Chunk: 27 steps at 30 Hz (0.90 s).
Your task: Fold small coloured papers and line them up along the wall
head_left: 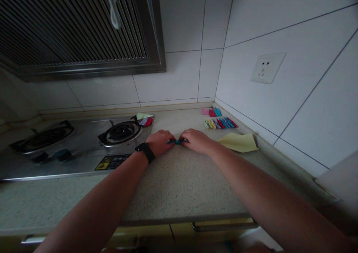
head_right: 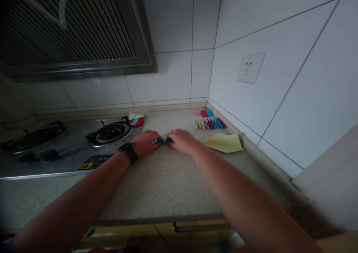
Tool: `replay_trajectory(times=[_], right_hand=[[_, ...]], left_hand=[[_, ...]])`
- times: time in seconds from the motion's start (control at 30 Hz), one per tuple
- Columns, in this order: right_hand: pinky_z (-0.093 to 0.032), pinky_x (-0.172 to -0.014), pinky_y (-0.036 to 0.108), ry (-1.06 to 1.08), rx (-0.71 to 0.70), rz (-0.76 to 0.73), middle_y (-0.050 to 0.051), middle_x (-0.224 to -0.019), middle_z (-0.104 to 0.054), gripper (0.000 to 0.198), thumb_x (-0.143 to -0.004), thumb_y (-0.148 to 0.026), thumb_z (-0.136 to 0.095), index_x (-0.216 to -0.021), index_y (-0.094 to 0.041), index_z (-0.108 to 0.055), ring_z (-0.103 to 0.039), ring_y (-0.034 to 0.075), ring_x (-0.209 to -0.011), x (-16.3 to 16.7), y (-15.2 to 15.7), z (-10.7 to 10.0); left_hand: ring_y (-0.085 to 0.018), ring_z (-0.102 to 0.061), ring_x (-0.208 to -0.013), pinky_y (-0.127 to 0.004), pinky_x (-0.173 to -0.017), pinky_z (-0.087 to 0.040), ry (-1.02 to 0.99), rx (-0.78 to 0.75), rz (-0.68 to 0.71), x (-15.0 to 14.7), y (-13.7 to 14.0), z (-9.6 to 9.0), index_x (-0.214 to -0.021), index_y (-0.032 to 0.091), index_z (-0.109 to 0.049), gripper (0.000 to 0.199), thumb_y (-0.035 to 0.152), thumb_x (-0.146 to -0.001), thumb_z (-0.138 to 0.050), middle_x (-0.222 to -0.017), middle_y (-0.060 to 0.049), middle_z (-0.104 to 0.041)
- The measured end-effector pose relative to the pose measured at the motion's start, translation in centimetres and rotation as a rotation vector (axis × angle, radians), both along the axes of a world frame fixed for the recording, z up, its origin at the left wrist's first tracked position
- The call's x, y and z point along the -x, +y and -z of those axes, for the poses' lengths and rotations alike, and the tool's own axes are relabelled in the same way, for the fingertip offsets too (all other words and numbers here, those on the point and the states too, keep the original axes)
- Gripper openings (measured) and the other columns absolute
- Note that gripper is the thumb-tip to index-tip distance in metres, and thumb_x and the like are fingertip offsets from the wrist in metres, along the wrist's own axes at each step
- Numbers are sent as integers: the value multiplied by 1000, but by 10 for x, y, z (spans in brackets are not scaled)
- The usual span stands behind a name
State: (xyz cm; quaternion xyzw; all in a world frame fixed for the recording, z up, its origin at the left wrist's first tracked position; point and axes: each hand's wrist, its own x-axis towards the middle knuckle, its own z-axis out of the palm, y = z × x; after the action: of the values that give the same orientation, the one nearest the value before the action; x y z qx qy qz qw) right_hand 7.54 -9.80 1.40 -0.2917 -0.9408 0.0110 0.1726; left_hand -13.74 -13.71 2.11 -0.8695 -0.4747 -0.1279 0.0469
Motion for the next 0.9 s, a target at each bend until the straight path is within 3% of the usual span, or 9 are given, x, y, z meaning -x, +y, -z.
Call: replay_trajectory(times=[0.43,0.73,0.9], right_hand=[[-37,-79,30,-148,-143,71,6,-86,-65,11,-78,-22,-60,-86,-18,-67,-54,20,-88,7,-11,-13],[-38,-78,31,-177,-142,81,8,-86,-65,13,-76,-23,-59,-85,-17,-67,-56,22,-89,8,-14,-13],[-40,-76,31,-193,-107,84,9,-86,-66,13,-76,-23,-59,-84,-18,-68,-57,23,-90,10,-14,-12]], left_hand=[[-19,-56,-91,-30,-77,-43,22,-18,-20,-4,-6,-5,-95,25,-68,24,36,-86,-49,-91,-4,-66],[-20,-53,-92,-31,-79,-43,24,-42,16,-13,-8,-6,-89,24,-68,17,29,-81,-54,-88,-4,-65],[-22,-54,-91,-31,-72,-43,64,11,-21,-17,-9,-9,-86,24,-70,19,29,-80,-53,-84,-6,-67]])
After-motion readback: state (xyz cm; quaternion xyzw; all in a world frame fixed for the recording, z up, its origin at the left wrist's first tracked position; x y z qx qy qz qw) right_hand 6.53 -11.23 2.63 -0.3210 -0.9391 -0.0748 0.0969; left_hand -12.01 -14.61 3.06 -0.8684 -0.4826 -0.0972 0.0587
